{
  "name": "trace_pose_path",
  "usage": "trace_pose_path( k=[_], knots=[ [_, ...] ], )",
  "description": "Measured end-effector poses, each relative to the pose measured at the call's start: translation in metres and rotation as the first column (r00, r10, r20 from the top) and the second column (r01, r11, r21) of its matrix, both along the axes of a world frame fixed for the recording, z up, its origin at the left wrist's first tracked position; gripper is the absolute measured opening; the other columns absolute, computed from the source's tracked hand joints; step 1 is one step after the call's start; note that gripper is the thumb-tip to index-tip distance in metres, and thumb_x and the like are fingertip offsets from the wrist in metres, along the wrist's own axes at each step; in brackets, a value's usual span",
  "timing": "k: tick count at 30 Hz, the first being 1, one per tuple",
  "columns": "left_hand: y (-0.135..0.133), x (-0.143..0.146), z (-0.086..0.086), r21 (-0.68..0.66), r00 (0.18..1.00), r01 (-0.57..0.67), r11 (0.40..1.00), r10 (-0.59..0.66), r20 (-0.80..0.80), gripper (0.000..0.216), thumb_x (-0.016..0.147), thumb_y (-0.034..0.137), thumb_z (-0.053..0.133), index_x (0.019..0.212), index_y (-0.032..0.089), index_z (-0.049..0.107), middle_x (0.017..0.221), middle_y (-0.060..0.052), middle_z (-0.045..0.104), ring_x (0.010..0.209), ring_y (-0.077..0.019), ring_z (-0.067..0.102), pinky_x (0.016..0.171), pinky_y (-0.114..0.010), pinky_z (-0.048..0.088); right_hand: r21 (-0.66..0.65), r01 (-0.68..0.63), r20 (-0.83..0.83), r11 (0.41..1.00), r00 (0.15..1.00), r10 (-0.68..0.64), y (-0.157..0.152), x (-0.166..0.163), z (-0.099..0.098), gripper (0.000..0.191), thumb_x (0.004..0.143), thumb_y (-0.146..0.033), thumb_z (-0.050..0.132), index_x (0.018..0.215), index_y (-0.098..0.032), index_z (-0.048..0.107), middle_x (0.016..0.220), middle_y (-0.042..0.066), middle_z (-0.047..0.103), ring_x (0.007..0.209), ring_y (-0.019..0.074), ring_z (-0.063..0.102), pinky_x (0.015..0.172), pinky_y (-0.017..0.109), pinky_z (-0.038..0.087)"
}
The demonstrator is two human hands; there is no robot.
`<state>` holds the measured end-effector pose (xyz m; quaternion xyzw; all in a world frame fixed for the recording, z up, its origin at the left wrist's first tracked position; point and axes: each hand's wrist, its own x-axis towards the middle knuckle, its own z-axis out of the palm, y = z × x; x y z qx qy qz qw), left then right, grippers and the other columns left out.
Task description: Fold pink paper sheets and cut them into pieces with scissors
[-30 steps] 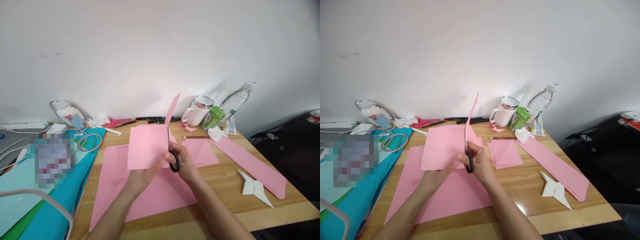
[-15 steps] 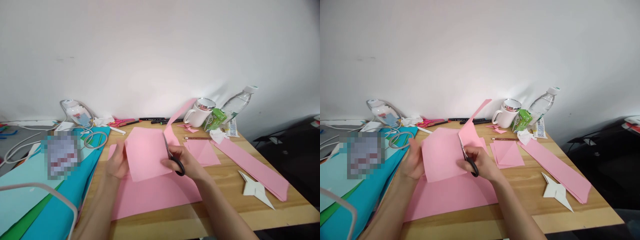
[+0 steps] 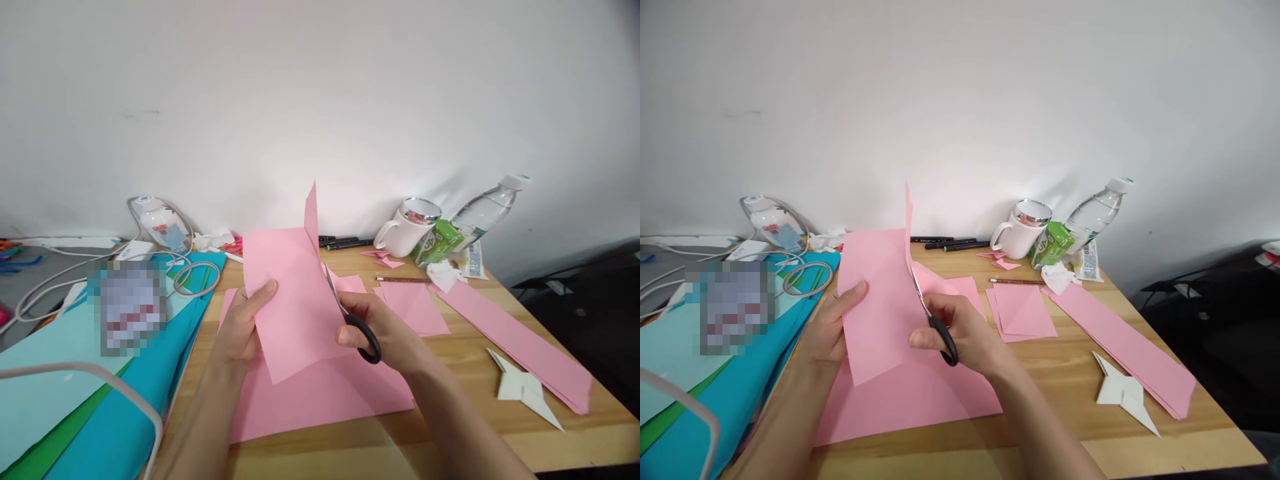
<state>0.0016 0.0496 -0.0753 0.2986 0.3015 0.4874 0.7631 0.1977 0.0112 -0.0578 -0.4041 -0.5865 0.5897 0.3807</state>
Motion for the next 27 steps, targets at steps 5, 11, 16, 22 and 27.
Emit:
trace_pose_path(
  k=[5, 11, 16, 22, 27],
  knots=[
    [0.001, 0.002, 0.001, 0.002, 0.999, -0.012, 1.0, 0.012, -0.031, 0.029, 0.074, 0.025, 0.067, 0.101, 0.013, 0.068, 0.09, -0.011, 0.073, 0.083, -0.0262, 0.068, 0.076, -0.036, 0.055, -0.02, 0.02, -0.031, 1.0, 0.999, -0.02, 0.003, -0.002, -0.009, 0.045, 0.068, -0.058, 0.066, 0.066, -0.017, 0.047, 0.063, -0.005, 0.03, 0.055, 0.0084, 0.023, 0.05, 0.025, 0.015],
    [0.0, 0.004, 0.002, -0.047, 0.996, -0.01, 0.999, 0.006, -0.091, 0.033, 0.068, 0.028, 0.072, 0.097, 0.012, 0.069, 0.088, -0.012, 0.073, 0.08, -0.0271, 0.069, 0.073, -0.036, 0.055, -0.055, 0.024, -0.072, 0.998, 0.997, -0.028, 0.003, 0.0, -0.018, 0.045, 0.068, -0.056, 0.068, 0.063, -0.018, 0.043, 0.063, -0.004, 0.033, 0.056, 0.0088, 0.027, 0.049, 0.025, 0.018],
    [0.0, 0.006, 0.002, -0.058, 0.991, -0.014, 0.998, 0.006, -0.136, 0.032, 0.067, 0.029, 0.072, 0.094, 0.012, 0.069, 0.086, -0.012, 0.073, 0.078, -0.0274, 0.069, 0.07, -0.036, 0.055, -0.053, 0.048, -0.055, 0.997, 0.997, -0.051, 0.003, 0.003, -0.021, 0.049, 0.067, -0.058, 0.067, 0.06, -0.019, 0.039, 0.062, -0.004, 0.032, 0.055, 0.0086, 0.026, 0.049, 0.025, 0.017],
    [0.002, 0.008, 0.003, -0.095, 0.991, -0.03, 0.995, 0.017, -0.134, 0.032, 0.067, 0.026, 0.072, 0.096, 0.012, 0.069, 0.086, -0.011, 0.073, 0.078, -0.0268, 0.069, 0.071, -0.035, 0.055, -0.045, 0.062, -0.047, 0.997, 0.997, -0.064, 0.004, 0.001, -0.023, 0.046, 0.065, -0.058, 0.068, 0.065, -0.017, 0.047, 0.06, -0.005, 0.029, 0.052, 0.0075, 0.022, 0.047, 0.024, 0.015],
    [0.002, 0.008, 0.002, -0.102, 0.995, -0.016, 0.995, 0.006, -0.104, 0.033, 0.07, 0.024, 0.07, 0.101, 0.013, 0.067, 0.09, -0.011, 0.073, 0.079, -0.0262, 0.069, 0.073, -0.035, 0.055, -0.061, 0.05, -0.072, 0.997, 0.996, -0.055, 0.004, 0.001, -0.021, 0.046, 0.064, -0.057, 0.07, 0.066, -0.017, 0.047, 0.06, -0.006, 0.031, 0.052, 0.0075, 0.024, 0.048, 0.024, 0.017]
  ],
)
